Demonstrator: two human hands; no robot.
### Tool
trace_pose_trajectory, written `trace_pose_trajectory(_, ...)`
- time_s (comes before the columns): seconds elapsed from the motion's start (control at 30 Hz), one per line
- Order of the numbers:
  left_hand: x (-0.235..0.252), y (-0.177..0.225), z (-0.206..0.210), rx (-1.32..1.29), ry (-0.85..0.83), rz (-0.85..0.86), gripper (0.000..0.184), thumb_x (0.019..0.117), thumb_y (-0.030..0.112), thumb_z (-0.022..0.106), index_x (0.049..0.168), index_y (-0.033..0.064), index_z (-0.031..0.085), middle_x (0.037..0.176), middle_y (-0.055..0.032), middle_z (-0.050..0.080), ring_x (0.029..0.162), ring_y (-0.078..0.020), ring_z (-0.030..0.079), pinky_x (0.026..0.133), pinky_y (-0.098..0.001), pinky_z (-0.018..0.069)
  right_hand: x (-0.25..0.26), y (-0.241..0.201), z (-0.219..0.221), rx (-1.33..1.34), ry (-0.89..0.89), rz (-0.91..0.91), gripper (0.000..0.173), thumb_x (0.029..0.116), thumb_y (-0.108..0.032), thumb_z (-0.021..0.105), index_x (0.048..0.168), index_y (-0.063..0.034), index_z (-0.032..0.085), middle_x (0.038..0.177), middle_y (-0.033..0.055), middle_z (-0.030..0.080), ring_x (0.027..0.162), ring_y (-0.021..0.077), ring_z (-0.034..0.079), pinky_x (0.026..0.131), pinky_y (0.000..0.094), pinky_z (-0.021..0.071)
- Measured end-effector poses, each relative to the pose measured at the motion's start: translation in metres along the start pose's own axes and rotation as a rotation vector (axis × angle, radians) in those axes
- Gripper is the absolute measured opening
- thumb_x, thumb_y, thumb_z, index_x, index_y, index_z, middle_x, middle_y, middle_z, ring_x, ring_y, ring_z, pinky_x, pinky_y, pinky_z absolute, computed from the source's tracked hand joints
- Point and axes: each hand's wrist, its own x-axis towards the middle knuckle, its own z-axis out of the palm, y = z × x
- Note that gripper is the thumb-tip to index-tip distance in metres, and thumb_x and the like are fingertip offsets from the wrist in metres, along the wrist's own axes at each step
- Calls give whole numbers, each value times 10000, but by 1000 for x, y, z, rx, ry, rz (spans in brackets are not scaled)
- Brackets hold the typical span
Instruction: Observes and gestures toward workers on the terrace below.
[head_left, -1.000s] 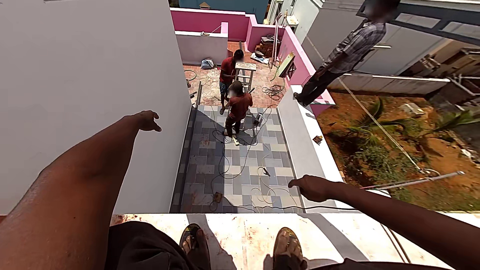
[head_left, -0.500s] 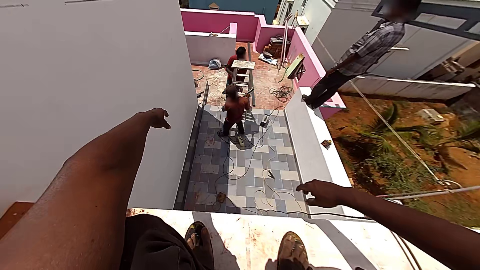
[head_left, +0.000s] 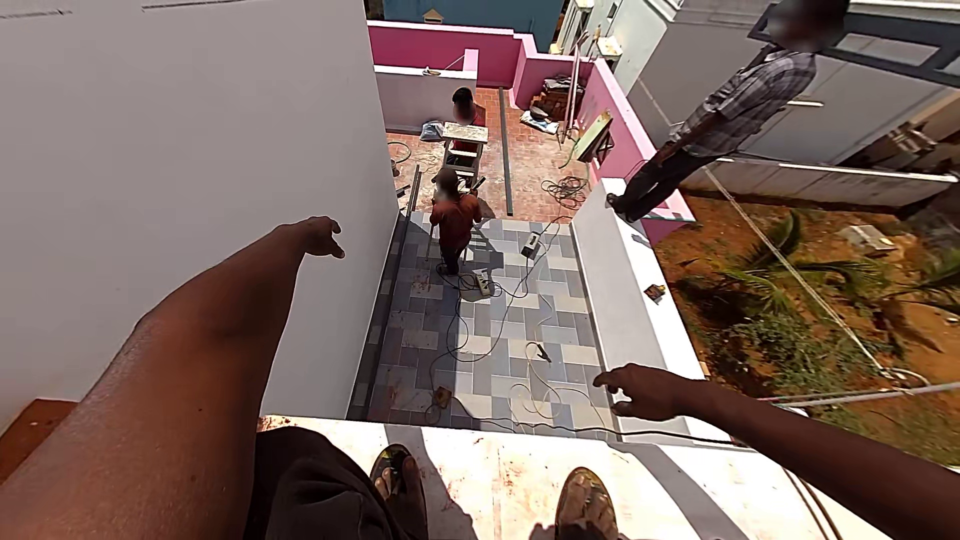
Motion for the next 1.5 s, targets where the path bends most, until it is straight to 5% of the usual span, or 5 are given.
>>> trace_pose_trajectory(1.5,17,-2,-1,-13,-38,4,716,953,235,783,1513,-51,441,1303,-300,655,1286,-423,612,1115,-536,450,-8,5,-2,-16,70,-55,495,1028,-229,649,1459,-8,545,1249,303,666,1160,470,646,990,658,470)
